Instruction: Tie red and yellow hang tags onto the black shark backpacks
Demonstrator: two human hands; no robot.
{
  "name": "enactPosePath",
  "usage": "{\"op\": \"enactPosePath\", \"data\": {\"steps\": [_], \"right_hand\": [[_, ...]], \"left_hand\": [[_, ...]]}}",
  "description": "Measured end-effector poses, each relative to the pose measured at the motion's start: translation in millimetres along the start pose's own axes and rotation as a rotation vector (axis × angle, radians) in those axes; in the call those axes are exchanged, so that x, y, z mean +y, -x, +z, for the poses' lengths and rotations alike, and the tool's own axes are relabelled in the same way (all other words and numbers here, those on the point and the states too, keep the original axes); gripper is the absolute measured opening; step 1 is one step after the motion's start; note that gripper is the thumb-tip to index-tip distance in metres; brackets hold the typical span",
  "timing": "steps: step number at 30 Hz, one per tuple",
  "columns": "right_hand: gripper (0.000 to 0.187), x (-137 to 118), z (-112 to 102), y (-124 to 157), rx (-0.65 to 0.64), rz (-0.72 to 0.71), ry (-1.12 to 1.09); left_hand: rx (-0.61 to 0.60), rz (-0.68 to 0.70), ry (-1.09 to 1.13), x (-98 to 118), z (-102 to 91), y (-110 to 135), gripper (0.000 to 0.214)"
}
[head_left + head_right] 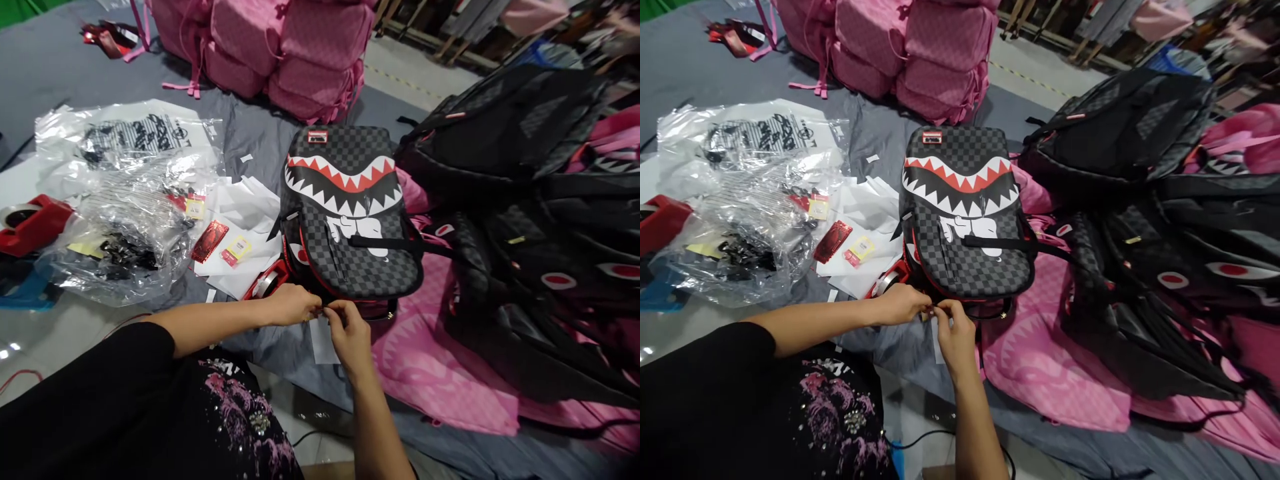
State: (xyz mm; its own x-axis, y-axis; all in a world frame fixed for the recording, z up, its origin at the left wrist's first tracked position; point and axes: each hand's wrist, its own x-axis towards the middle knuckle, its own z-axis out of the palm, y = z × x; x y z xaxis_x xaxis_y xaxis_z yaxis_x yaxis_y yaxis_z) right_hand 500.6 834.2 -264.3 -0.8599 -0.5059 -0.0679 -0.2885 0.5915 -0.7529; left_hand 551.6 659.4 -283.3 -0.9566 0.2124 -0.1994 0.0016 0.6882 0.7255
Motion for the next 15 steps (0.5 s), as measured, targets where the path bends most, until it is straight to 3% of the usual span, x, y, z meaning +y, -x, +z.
{"op": "enactPosePath", "data": {"steps": [4, 8, 15], "right_hand": [[0.016, -1.7, 1.2, 2.7, 0.025, 0.011, -0.031], [0.015, -4.1, 1.6, 4.6, 0.023, 0.022, -0.058], [0.015, -8.4, 3.2, 4.8, 0.052, 0.051, -0.088]], "left_hand": [[0.107, 0.008, -0.090, 0.2, 3.4, 0.9, 0.016], [0.061, 0.075, -0.104, -1.8, 6.8, 1.4, 0.015], [0.203, 0.066, -0.166, 0.3, 21.5, 0.9, 0.019]]}}
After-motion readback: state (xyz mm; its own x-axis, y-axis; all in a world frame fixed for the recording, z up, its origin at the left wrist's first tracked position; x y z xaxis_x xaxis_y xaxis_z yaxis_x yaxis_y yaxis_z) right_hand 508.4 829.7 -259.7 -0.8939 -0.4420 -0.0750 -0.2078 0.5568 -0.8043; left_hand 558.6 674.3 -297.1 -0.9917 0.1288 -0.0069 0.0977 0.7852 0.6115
